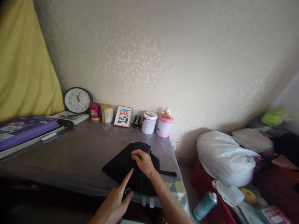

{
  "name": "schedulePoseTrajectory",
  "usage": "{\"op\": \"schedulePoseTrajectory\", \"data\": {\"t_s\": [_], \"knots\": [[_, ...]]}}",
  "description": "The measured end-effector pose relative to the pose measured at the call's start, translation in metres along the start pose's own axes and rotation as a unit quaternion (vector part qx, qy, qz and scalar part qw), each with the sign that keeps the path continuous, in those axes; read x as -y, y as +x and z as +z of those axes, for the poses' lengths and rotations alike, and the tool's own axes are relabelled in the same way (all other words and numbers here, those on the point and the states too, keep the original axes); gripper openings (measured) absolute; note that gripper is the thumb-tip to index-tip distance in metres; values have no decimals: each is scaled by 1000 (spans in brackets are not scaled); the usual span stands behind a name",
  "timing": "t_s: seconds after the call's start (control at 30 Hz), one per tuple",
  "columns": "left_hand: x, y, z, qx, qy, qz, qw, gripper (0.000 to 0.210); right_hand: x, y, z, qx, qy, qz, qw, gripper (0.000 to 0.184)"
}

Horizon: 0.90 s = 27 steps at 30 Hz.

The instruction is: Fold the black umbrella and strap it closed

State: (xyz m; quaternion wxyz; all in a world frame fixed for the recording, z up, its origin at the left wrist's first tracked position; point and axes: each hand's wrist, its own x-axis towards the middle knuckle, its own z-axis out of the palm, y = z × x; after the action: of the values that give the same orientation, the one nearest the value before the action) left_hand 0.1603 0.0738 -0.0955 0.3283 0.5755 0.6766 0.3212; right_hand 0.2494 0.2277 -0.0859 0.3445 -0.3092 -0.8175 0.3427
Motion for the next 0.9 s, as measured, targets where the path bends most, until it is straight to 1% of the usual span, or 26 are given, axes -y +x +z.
{"op": "schedulePoseTrajectory", "data": {"t_s": [0.07,0.13,0.23,0.33,0.47,0.53,0.63,0.73,0.8,0.87,0.9], "knots": [[1,2,1,6,11,1,1000,61,11,-17,-2,1,-29,-69,997,19],[4,4,3,15,21,-4,1000,61,19,-32,-5,-2,-50,-124,991,20],[9,6,7,20,19,-14,1000,62,18,-39,-7,15,-77,-149,986,20],[13,6,9,19,0,-2,1000,64,4,-25,-8,33,-113,-146,982,23],[14,6,8,23,-1,-4,1000,64,-20,9,-12,16,-146,-143,979,27],[13,7,7,25,1,-5,1000,64,-30,24,-16,6,-168,-121,978,26],[11,6,5,33,0,-16,999,65,-42,40,-24,-18,-222,-56,973,23],[10,5,5,31,-8,-21,999,65,-47,45,-29,-67,-255,-4,965,27],[9,5,5,24,-14,-13,1000,64,-45,41,-27,-93,-262,5,960,31],[10,5,6,26,-6,-18,999,64,-37,33,-22,-84,-252,-12,964,30],[11,6,7,28,2,-26,999,64,-32,28,-19,-64,-237,-32,969,29]]}}
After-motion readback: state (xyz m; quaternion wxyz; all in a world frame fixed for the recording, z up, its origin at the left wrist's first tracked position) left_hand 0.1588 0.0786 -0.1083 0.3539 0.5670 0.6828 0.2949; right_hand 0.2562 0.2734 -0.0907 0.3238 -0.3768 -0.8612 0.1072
